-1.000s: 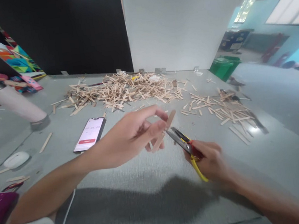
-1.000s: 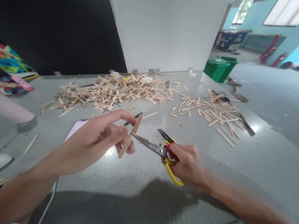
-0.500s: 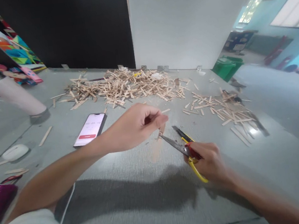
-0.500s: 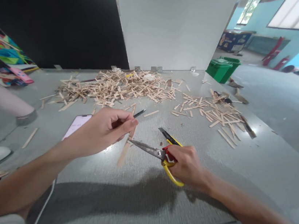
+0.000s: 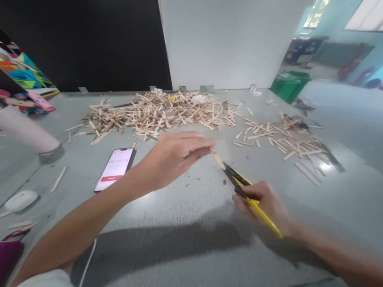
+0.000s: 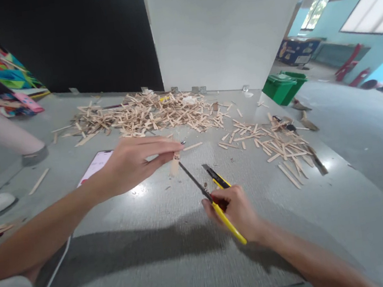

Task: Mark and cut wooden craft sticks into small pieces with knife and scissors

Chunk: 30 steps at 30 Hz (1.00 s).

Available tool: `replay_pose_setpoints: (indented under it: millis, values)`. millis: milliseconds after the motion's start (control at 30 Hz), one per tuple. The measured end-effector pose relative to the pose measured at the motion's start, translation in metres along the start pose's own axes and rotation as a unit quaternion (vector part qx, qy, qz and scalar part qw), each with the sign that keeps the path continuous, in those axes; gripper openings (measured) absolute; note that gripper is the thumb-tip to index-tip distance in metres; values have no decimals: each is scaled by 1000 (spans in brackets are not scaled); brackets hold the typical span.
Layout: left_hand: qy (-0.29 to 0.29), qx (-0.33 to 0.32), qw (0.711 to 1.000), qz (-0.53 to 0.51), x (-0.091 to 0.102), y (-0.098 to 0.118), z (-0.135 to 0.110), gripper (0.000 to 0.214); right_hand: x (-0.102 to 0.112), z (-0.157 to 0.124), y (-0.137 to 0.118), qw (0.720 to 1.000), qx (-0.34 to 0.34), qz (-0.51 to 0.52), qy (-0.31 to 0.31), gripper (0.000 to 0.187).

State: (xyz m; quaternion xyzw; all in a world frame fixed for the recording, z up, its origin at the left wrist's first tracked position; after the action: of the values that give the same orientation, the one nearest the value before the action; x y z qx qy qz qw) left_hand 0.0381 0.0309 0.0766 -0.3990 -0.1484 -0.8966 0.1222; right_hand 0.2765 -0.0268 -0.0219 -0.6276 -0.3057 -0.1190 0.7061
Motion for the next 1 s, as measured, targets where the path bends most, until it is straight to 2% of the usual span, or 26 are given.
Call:
replay_pose_setpoints:
  millis: [67, 133, 300, 400, 533, 733, 800, 867, 1000]
  values:
    - [-10, -8, 1000, 6, -2, -3, 0, 22, -4, -5, 7, 989, -65, 98, -85, 55]
    - [-18, 1, 1000, 8, -4, -5, 1, 22, -9, -11, 16, 957, -119, 210, -158, 55]
    - [-34, 21, 998, -49, -2, -1, 6, 30, -17, -18, 19, 820, -153, 444, -328, 64]
    - [-38, 40, 995, -85, 0, 2, 8, 26, -16, -17, 11, 764, -170, 488, -386, 72]
    - [-33, 41, 996, -73, 1, 4, 7, 24, -13, -17, 1, 732, -172, 495, -436, 77]
    - [-44, 77, 992, -89, 2, 4, 4, 30, -11, -21, 5, 726, -176, 494, -444, 80]
    - [-46, 74, 992, -95, 2, 5, 5, 31, -13, -23, 11, 715, -175, 501, -455, 82]
    - [-45, 67, 991, -108, 2, 6, 5, 29, -17, -25, 17, 683, -152, 534, -474, 86]
    - [-36, 43, 993, -108, 1, 5, 4, 23, -29, -25, 24, 597, -74, 635, -484, 90]
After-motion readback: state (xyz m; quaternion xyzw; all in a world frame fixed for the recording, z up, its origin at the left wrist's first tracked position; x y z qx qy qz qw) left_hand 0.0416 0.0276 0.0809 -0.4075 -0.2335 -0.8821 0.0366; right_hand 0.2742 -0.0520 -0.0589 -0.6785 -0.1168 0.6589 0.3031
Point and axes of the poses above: each hand's wrist, its own z-axis towards the middle knuckle, its own x-axis out of the back of the hand, y = z × x, the point moved 3 cm from there along z, towards the middle knuckle, and after that the axes turned 11 degrees about -x, right-handed, at the moved point
